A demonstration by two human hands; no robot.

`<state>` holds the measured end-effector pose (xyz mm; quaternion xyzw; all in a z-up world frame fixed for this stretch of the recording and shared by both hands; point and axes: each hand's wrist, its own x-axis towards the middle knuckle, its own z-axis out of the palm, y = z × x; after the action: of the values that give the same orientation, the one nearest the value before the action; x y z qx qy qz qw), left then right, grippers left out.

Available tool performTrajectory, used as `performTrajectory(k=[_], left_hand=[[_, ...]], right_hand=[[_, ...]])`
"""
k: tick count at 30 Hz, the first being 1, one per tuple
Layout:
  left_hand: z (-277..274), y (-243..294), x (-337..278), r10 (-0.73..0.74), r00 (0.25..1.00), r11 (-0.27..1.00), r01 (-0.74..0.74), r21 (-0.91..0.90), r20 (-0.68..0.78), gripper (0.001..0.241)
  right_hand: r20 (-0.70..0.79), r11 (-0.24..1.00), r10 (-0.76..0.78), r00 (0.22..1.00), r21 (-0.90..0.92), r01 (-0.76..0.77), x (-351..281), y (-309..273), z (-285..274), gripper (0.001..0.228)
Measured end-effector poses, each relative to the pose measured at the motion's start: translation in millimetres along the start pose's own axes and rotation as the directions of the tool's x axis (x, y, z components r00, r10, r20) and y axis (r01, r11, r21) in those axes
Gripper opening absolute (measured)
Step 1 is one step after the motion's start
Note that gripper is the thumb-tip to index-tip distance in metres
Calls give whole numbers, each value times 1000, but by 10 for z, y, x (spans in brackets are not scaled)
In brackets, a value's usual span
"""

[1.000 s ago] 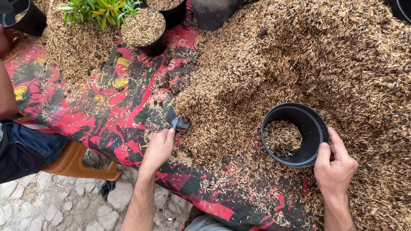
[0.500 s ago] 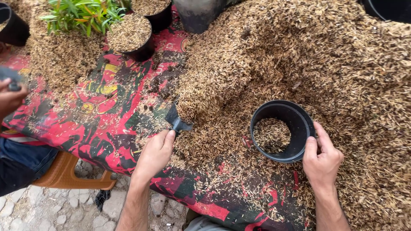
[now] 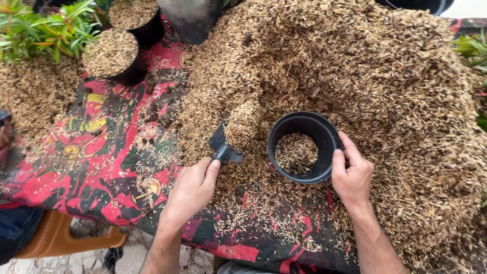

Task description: The person uses a trowel to pack organic husk material around a small plant in a pot, then moves the potted plant to a group of other pots and begins filling a new empty pot with more husk using the trowel.

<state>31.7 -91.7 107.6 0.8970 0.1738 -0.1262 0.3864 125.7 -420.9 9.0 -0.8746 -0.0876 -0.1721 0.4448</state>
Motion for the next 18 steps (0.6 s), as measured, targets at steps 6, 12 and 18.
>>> performTrajectory(k=[6, 12, 18], left_hand=[[200, 312, 114, 106, 992, 990, -111, 91, 63, 46], [378, 537, 173, 172, 981, 955, -188, 231, 87, 44], [490, 593, 153, 258, 966, 900, -242, 363, 3, 39]], right_hand=[[-26, 1000, -18, 1000, -18, 17, 0, -8, -2, 41], [-24, 1000, -15, 1000, 7, 15, 7, -81, -29, 41], [-14, 1000, -11, 1000, 14, 11, -7, -48, -27, 42]])
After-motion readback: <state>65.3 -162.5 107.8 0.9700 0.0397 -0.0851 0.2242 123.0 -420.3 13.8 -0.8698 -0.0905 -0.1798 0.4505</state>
